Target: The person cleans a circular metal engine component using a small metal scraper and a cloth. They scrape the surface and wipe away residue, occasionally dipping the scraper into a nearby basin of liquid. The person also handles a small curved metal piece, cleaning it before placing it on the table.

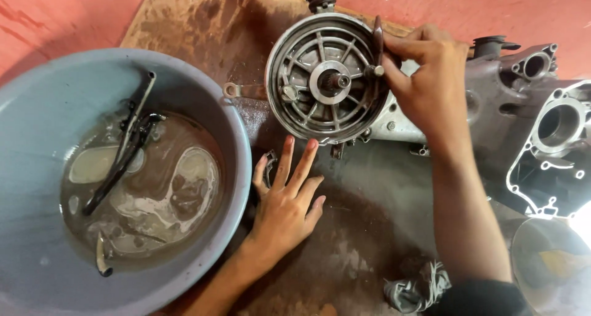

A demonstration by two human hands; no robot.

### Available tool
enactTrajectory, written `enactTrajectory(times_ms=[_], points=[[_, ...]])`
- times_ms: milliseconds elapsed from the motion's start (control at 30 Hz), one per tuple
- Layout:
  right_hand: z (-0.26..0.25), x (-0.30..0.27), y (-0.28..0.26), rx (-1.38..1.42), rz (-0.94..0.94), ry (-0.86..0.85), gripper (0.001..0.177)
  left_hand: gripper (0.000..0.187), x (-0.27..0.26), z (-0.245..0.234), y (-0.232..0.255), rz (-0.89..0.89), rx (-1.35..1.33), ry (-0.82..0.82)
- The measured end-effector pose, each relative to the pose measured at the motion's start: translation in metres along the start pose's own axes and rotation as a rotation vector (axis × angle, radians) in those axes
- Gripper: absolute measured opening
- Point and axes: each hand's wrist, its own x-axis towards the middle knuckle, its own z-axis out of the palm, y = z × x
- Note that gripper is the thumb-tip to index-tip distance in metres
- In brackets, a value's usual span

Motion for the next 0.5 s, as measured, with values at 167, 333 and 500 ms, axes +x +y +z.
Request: enactTrajectory(times_ms=[167, 333, 500], points=[[0.019, -0.044, -0.028, 0.245, 0.216, 0.143, 0.043, 0.029, 0.001, -0.002, 0.007, -0.02, -0.01, -0.012], [0.029, -0.078, -0.056, 0.353, 0.364, 0.191, 0.041, 0.03, 0.001, -0.006, 0.008, -0.023, -0.005, -0.015], [0.02, -0.097, -0.091, -0.188, -0.019, 0.006, 0.051, 0.036, 0.0, -0.001, 0.002, 0.0, 0.015, 0.028]])
